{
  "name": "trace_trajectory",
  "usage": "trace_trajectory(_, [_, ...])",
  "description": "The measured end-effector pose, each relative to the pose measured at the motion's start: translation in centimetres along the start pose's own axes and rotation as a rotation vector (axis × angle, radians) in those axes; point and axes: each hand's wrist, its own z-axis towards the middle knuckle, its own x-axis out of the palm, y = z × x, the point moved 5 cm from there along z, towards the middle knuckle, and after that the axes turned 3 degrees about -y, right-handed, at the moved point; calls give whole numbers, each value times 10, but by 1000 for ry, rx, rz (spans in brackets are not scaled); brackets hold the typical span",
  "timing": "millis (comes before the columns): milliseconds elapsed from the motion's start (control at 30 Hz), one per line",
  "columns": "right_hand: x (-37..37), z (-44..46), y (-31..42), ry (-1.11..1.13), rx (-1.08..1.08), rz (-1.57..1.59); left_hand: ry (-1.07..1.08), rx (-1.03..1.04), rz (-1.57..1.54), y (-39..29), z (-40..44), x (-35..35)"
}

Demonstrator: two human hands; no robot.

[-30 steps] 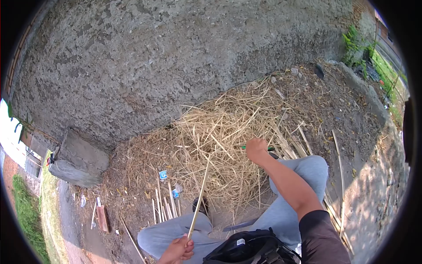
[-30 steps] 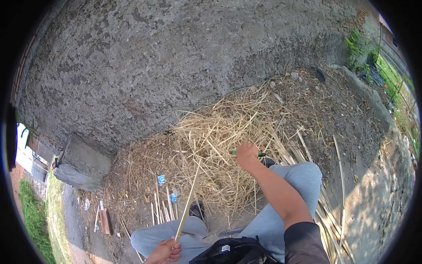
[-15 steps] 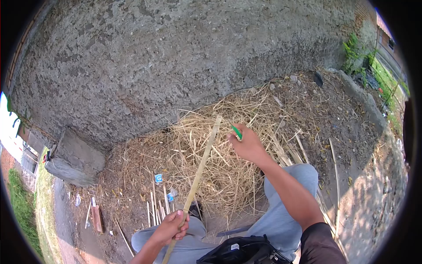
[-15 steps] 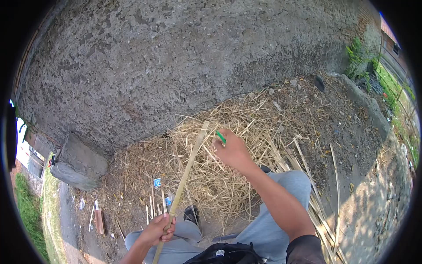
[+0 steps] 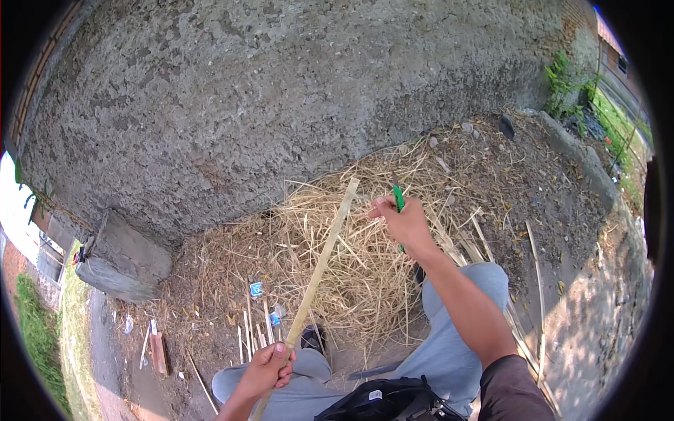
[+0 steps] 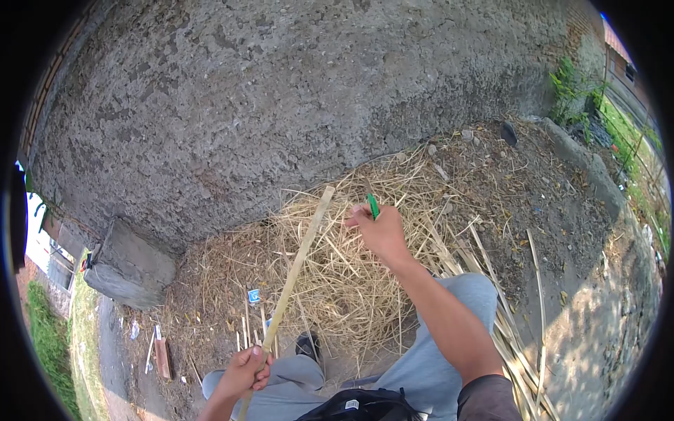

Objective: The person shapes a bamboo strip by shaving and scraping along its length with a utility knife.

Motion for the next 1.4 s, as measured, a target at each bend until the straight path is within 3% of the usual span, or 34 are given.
trace_trajectory(33, [-1,3,-7,0,-2,0,0,2,0,0,-1,0])
trace_trajectory(100, [-1,4,-8,-140,-394,-443,-41,11,8,1,-2,-2])
trace_trajectory(133, [0,-7,9,-140,-397,-442,-42,14,8,1,-2,-2])
trace_trajectory(200, [3,-28,28,-46,-202,-586,-77,24,-4,3,-2,-3])
trace_trajectory(333, [30,-56,31,26,-530,-676,-76,15,-68,17,5,0])
trace_trajectory(533, [69,-99,2,232,-652,-860,-32,-142,-238,14,16,31])
trace_trajectory(733, [73,-87,-19,216,-591,-1048,-139,-77,-193,13,20,57])
trace_trajectory(967, [80,-73,-37,179,-670,-1144,-144,-225,-250,16,1,67])
trace_trajectory(1033, [71,-49,-46,174,-508,-1180,-137,-277,-271,26,-4,61])
trace_trajectory(1167, [70,-29,-62,266,-391,-1289,-132,-348,-338,54,-23,58])
trace_trajectory(1300, [0,38,-126,66,-88,-1383,-179,-403,-238,77,-55,45])
trace_trajectory(1400, [-13,47,-161,11,-100,-1423,-237,-471,-332,59,-77,23])
